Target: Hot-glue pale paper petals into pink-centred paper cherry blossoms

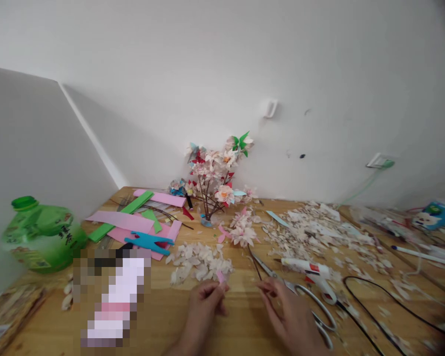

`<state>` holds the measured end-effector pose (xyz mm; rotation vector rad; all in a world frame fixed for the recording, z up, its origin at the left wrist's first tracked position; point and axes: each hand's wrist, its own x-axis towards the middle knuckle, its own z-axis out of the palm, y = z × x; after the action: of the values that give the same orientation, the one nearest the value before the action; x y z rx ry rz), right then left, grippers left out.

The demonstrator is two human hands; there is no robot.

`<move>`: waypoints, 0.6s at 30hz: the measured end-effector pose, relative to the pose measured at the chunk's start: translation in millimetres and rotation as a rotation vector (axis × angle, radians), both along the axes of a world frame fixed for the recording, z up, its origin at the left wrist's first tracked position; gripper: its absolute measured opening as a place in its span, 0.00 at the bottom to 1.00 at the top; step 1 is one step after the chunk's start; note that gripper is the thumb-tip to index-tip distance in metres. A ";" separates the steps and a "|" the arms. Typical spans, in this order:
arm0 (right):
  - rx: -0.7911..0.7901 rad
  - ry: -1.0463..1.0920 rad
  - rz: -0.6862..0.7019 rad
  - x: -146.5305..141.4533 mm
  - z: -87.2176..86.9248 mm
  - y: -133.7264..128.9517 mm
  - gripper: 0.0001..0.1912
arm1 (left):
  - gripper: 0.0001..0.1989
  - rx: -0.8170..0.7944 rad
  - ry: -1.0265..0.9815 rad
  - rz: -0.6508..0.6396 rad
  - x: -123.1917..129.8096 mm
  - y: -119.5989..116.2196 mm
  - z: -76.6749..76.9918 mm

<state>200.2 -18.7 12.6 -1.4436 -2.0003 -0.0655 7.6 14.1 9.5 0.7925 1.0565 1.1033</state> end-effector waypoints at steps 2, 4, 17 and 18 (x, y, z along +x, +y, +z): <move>-0.107 0.091 -0.087 2.7 0.1 2.3 0.08 | 0.18 0.019 0.022 -0.002 -0.4 -0.6 1.0; -0.222 0.198 -0.154 0.7 2.7 5.9 0.06 | 0.19 0.017 0.035 -0.011 -1.2 -0.9 1.5; -0.528 0.515 -0.044 -30.6 24.8 34.4 0.15 | 0.18 -0.119 0.015 -0.115 -11.0 5.5 6.7; -0.550 0.557 -0.015 -33.3 23.7 36.4 0.14 | 0.17 -0.119 0.007 -0.127 -11.2 5.2 7.6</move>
<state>166.9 17.7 36.3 -1.5723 -1.5946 0.8466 -3.6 19.2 17.1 0.7583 1.0533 0.9217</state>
